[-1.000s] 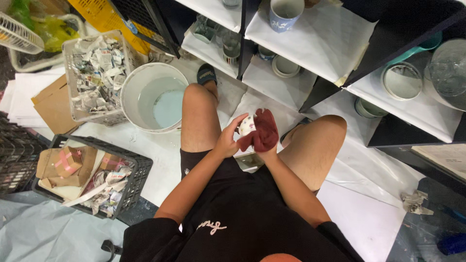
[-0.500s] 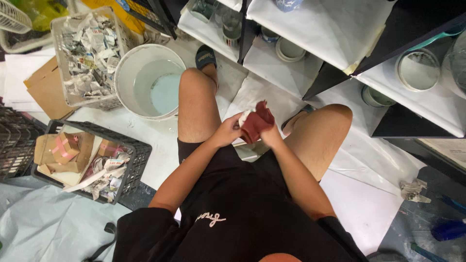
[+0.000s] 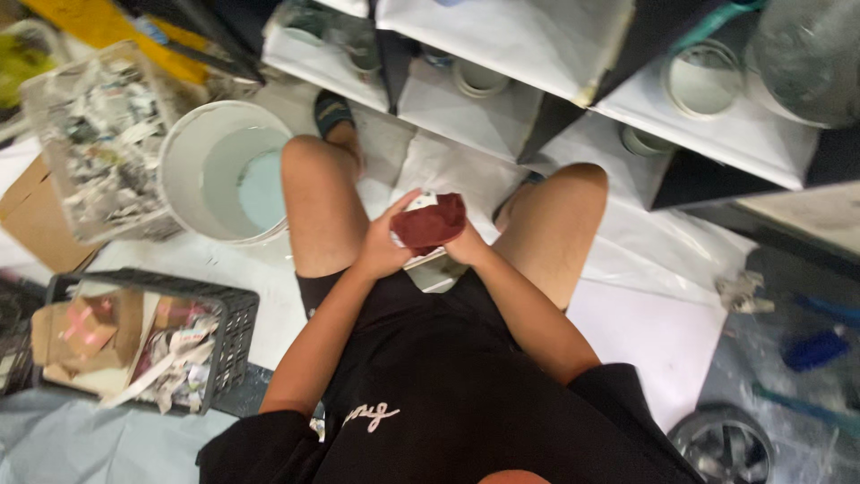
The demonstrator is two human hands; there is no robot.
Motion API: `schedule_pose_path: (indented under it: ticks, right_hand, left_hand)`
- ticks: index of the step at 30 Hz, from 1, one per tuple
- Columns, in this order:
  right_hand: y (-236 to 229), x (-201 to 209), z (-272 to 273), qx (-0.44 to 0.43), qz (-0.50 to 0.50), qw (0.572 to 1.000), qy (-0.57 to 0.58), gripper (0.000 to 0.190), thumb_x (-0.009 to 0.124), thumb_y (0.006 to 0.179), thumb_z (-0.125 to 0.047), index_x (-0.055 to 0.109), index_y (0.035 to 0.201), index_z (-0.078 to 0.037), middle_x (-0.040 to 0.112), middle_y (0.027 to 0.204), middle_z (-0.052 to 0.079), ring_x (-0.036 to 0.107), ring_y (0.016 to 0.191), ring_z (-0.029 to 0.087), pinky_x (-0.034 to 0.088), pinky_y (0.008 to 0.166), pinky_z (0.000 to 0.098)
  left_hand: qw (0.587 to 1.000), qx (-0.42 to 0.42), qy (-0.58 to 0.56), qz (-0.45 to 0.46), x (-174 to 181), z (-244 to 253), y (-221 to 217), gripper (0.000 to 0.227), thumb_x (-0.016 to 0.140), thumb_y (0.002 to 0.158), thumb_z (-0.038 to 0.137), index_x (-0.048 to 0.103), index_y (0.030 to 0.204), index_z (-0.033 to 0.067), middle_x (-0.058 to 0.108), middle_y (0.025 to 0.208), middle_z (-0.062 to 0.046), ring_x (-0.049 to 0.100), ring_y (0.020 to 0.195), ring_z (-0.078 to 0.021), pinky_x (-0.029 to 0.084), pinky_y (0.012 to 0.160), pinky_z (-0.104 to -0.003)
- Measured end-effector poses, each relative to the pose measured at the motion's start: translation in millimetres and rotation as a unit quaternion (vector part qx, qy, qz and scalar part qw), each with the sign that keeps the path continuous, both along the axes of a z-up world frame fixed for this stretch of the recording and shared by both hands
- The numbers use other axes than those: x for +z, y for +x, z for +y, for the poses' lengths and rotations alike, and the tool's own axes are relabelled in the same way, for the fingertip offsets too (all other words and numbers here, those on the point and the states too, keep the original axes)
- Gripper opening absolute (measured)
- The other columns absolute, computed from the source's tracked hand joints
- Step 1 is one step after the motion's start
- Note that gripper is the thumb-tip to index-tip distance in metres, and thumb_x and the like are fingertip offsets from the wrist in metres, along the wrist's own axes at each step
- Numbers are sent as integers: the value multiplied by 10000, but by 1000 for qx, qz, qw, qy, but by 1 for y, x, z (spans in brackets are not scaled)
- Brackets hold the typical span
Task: The person sits on the floor and wipes a white ceramic mug with a red cloth, then places it on a shelf. They repeat the process with a small white bowl, wiping it thoroughly before placing it on the shelf.
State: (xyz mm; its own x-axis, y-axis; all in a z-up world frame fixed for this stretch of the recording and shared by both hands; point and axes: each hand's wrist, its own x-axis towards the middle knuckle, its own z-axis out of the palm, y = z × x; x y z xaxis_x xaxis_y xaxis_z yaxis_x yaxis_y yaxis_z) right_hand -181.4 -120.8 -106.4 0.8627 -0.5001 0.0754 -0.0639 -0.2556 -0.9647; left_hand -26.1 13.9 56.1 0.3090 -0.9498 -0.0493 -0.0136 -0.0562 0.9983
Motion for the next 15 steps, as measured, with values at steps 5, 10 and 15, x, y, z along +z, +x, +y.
schedule_pose_path:
  ticks: [5,10,15]
  right_hand:
    - [0,47,19,34,-56,988,143,352,644,1021,-211,613,1348,-83,692,1302,81,666,1209,214,534,1055,369]
    - [6,96,20,97,-74,987,103,425,773,926,-171,626,1313,-78,688,1291,90,671,1209,233,533,1053,381]
    - [14,152,21,100,-66,993,-13,429,761,837,-165,639,1233,-52,688,1168,102,678,1100,231,521,951,383]
  left_hand:
    - [997,-42,-57,44,-15,3,12,841,890,746,61,483,1479,11,604,1391,-103,592,1247,-155,494,1045,-311]
    - [989,-80,-43,113,-49,8,24,659,807,840,76,535,1425,-57,646,1338,-116,614,1242,-167,490,1085,-321]
    - [981,-79,28,176,-84,16,31,599,708,930,273,565,1394,-78,694,1204,-113,664,1086,-168,529,962,-319]
